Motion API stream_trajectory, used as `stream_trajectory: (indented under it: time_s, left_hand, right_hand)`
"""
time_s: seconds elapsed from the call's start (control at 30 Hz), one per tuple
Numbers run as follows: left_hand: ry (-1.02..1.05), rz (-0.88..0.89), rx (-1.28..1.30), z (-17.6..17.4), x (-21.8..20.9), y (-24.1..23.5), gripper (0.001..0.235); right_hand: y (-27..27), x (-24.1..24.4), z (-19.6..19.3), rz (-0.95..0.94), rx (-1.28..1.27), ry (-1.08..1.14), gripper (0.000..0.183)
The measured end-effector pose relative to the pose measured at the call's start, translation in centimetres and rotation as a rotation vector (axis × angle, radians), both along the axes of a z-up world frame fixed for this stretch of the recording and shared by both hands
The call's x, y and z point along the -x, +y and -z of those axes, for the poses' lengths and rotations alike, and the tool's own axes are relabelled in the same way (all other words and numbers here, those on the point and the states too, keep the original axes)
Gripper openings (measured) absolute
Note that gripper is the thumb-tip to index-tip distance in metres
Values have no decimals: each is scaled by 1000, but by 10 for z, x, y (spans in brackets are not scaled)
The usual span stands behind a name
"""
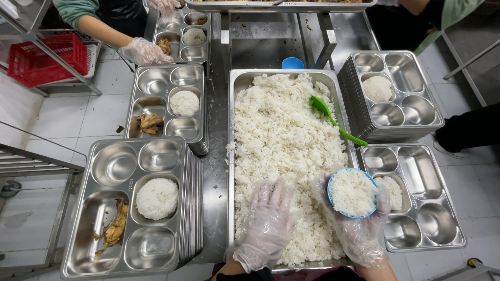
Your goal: The person scoops cooked white rice from a large metal tray using a blue plastic scoop and places it into the compartments of stainless steel divided trays. The person repeatedly fills multiple trays with rice in a commercial kitchen setting.
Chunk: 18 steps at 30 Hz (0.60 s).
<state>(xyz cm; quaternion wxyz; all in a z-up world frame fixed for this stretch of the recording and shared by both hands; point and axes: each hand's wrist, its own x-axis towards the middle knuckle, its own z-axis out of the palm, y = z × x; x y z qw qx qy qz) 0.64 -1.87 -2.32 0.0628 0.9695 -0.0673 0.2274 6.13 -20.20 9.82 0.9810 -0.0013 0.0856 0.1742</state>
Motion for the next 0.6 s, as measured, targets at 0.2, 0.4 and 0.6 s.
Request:
stream_trajectory:
  time_s: [0.2, 0.4, 0.6]
  left_hand:
    - [83, 29, -4, -7, 1, 2, 75]
    - [118, 28, -135, -23, 7, 9, 78]
    - [138, 53, -90, -37, 8, 12, 72]
  right_hand:
    - [0, -3, -2, -7, 246, -239, 78]
    - [-8, -3, 16, 65, 330, -110, 90]
    - [-8, -3, -2, 76, 310, -67, 83]
